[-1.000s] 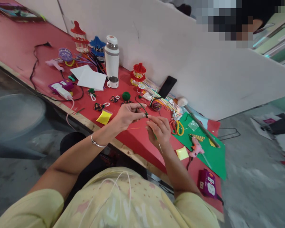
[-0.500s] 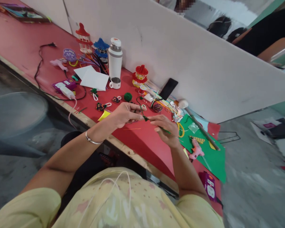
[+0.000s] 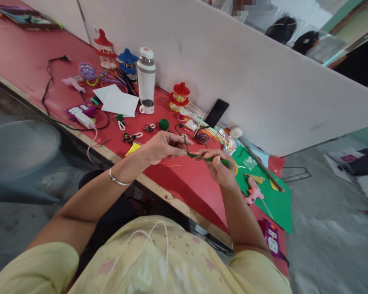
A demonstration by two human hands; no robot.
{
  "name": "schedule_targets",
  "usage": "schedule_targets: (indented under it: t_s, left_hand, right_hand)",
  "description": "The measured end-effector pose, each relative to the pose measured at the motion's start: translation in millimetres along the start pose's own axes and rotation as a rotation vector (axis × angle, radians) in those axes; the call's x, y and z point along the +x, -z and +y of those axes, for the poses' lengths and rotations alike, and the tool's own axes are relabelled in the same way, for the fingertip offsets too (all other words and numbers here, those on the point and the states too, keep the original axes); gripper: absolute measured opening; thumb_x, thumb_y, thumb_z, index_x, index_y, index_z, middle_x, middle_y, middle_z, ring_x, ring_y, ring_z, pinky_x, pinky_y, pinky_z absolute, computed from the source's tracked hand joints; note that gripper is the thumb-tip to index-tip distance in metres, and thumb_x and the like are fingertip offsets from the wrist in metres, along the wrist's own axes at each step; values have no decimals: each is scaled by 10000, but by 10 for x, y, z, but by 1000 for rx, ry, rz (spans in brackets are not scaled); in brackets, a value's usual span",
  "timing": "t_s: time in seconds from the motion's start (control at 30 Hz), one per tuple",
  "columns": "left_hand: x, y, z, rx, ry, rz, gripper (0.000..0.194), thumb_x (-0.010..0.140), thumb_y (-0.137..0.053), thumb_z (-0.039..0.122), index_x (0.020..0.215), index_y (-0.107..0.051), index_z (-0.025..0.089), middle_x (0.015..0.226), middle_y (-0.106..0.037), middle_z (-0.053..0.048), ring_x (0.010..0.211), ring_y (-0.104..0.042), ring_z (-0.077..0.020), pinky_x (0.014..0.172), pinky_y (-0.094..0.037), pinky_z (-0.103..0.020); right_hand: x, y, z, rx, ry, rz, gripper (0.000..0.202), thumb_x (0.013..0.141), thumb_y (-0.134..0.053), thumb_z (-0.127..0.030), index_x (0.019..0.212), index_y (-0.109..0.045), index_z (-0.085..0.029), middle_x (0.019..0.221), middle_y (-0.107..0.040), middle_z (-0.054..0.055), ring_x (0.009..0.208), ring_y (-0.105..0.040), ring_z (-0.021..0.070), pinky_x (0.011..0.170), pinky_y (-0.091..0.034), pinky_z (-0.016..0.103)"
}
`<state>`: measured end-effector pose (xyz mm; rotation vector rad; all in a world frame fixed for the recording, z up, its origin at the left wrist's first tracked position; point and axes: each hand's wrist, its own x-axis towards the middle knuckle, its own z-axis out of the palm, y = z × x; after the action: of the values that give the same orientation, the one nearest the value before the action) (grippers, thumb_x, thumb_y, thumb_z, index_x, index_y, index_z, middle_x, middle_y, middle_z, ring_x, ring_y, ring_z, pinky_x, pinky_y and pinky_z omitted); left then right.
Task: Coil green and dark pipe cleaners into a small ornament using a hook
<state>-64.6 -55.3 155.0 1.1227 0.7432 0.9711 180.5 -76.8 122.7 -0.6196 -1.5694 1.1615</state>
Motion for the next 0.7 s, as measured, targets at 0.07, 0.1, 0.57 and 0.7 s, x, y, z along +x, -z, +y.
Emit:
schedule_targets:
  t_s: [0.07,0.1,0.57,0.7]
  left_hand:
    - [10,-58,-16,-46,-7,0,406,572,-945,167,968,-869,117,666,-697,-21,471,-420,-37,443,-261,-210]
    - [17,-90,-33,-67,-16,10,398,570,-939,167,958,-867,118,644,-673,-7,467,-411,-35,442,-253,-211]
    - [40,-83,-125,-81,-71,147,599,485,-1035,253,1036,-846,114,673,-705,-7,501,-467,-48,466,-304,-209]
    - [64,-169,-207,-146,-111,209,597,500,-1025,275,1043,-840,106,666,-705,-2,547,-527,-68,494,-355,-206]
  right_hand:
    - [2,-109,134,93,-11,93,337,1012,-637,-588,977,-746,-271,1037,-831,63,915,-807,208,838,-682,398]
    - [3,-166,189,110,12,135,348,1017,-619,-603,972,-732,-277,1024,-818,54,852,-791,186,803,-675,378]
    - [-6,-301,157,-374,284,196,205,1005,-695,-474,1097,-827,-347,1082,-801,66,1039,-753,244,914,-631,449]
    - [-24,-322,187,-559,327,222,215,995,-718,-432,1180,-815,-382,1162,-785,72,1089,-745,258,933,-632,465]
